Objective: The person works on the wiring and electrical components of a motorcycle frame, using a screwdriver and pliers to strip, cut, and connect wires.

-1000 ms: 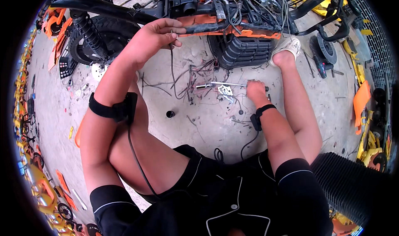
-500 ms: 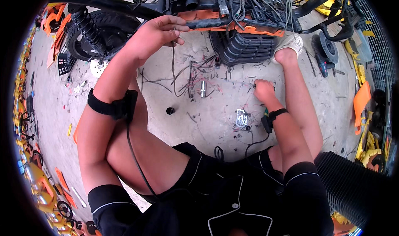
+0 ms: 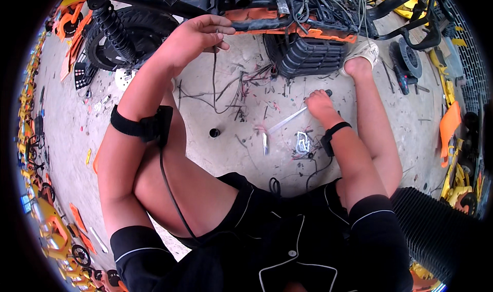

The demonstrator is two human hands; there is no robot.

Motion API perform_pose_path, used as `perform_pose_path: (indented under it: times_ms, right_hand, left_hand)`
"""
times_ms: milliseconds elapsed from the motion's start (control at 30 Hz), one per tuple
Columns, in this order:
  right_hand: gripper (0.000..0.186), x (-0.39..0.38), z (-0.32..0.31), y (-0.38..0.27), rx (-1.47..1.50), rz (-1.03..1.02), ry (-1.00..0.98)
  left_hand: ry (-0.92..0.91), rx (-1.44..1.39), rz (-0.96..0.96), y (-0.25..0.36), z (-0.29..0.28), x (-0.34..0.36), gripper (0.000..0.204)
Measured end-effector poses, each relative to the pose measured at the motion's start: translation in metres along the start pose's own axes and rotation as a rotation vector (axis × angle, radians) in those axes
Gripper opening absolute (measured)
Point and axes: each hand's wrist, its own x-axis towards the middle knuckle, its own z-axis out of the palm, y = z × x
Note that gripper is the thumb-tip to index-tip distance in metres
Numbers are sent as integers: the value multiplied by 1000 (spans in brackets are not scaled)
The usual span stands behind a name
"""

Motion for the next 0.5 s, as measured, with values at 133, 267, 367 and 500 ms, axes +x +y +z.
perform_pose_path:
  times_ms: [133, 267, 367, 500]
  right_hand:
    - [25, -16, 3, 15, -77, -196, -24]
    - [23, -25, 1, 15, 256, 124, 52]
    - [24, -22, -2, 10, 421, 321, 69]
    - [26, -14, -3, -3, 531, 445, 73]
  left_hand:
    - [-4, 10, 17, -2, 0, 1, 35]
    - [-13, -9, 2, -4, 0, 3, 34]
    - [-21, -12, 10, -3, -1, 3, 34]
    - [-18, -7, 10, -1, -1, 3, 35]
